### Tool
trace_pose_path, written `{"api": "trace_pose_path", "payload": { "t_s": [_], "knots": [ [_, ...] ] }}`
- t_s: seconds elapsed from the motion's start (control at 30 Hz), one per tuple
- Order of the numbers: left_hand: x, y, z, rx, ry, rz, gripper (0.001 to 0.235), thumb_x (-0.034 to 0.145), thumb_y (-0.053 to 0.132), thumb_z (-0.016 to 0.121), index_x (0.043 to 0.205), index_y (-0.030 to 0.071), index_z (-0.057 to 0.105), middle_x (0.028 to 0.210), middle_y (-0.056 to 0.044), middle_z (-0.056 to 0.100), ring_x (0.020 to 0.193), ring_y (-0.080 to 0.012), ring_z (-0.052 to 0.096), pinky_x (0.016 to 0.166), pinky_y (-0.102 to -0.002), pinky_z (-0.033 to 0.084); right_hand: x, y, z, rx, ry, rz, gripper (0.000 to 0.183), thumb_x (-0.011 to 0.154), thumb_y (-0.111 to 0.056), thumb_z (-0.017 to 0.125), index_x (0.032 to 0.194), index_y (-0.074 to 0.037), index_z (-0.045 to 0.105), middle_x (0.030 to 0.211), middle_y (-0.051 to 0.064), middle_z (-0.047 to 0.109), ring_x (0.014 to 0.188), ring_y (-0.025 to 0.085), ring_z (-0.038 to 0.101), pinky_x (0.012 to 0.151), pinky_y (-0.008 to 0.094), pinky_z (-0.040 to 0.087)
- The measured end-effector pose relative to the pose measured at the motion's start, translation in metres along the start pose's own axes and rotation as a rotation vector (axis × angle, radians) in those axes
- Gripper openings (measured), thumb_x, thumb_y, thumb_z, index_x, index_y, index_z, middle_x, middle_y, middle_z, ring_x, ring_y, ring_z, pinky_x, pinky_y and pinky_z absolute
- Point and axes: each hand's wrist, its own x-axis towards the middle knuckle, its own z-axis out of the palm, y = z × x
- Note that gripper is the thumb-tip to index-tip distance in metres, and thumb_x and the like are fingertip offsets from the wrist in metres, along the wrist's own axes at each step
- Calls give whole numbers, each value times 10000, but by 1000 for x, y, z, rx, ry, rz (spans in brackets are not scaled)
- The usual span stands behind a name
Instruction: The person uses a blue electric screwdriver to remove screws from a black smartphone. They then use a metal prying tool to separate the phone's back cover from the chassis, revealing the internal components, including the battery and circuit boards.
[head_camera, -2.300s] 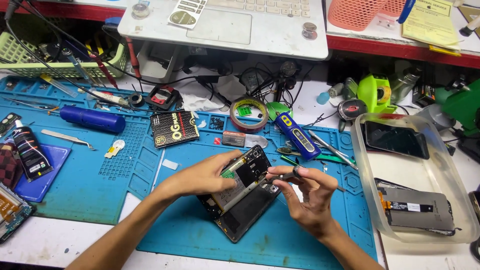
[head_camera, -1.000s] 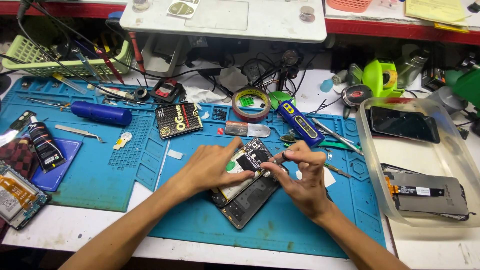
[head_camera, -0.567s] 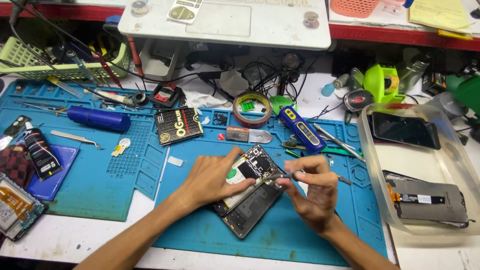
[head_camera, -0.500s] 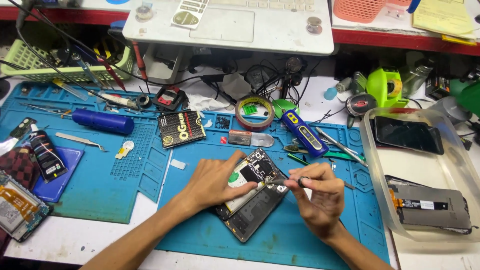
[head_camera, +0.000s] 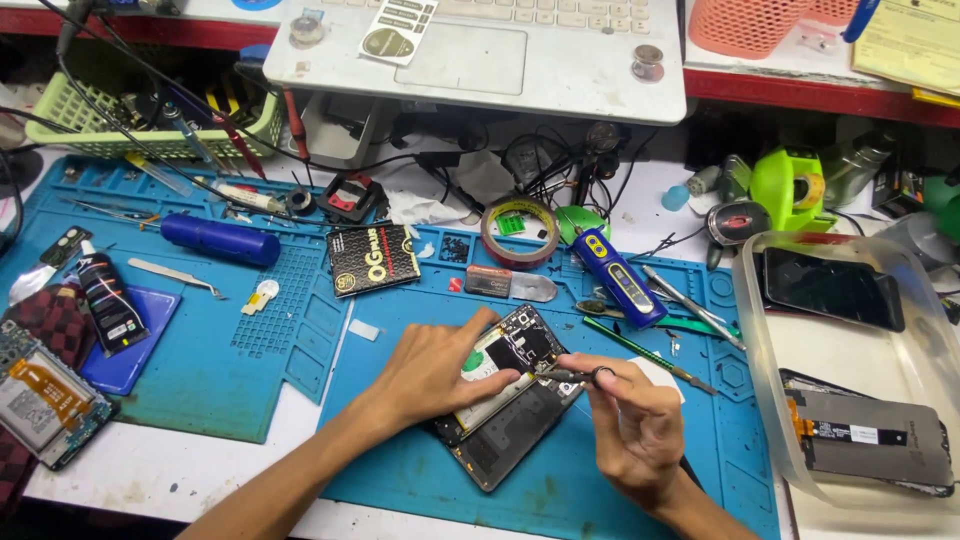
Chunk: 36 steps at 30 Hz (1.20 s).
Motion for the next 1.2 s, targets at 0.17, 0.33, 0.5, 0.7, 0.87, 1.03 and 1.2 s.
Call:
{"api": "trace_pose_path", "payload": {
  "t_s": [0.17,0.33,0.5,0.7,0.87,1.03,1.2],
  "knots": [
    [1,6,-10,-42,-44,-21,564,904,643,578,1215,178,501,639,-4,706,557,-318,658,437,-451,344,13,-1,-3,-108,33,-32,428,889,32,735,1197,-178,527,1134,140,661,1082,254,711,982,401,673],
    [-3,8,-8,-30,-65,-26,545,910,615,590,1232,186,491,654,-42,691,560,-351,631,443,-456,330,18,-9,3,135,38,96,272,1018,118,468,1228,-55,469,1197,204,696,1199,337,710,1186,583,533],
    [-6,4,0,51,65,71,685,931,603,585,1399,109,516,1026,-90,630,578,-369,635,382,-476,452,22,-7,8,-43,11,27,345,951,56,645,1206,-148,533,1028,119,703,1028,244,725,1004,452,638],
    [-12,4,-1,16,141,111,609,982,465,598,1458,102,486,1014,-93,624,550,-324,651,351,-439,438,33,-7,9,-191,-30,-9,418,894,-56,766,1214,-161,519,1163,175,623,1084,294,718,1042,480,659],
    [-14,2,2,-36,137,131,542,1002,391,612,1444,89,527,1034,-106,647,448,-238,602,345,-370,426,25,0,20,-240,127,47,305,926,-28,685,1183,-147,569,991,123,687,886,240,737,873,416,673],
    [-12,-10,21,12,175,156,471,1017,378,615,1397,100,601,898,-65,612,393,-143,532,343,-307,462,-8,34,-3,-156,-5,57,629,836,-62,843,1381,-201,562,1169,126,717,1057,270,780,1015,465,668],
    [-13,-5,12,-60,145,120,467,1001,341,638,1412,123,588,910,-54,620,370,-137,484,325,-303,386,-31,33,-10,95,79,368,217,910,-85,705,1081,47,729,1063,199,766,1085,323,730,942,400,622]
  ]
}}
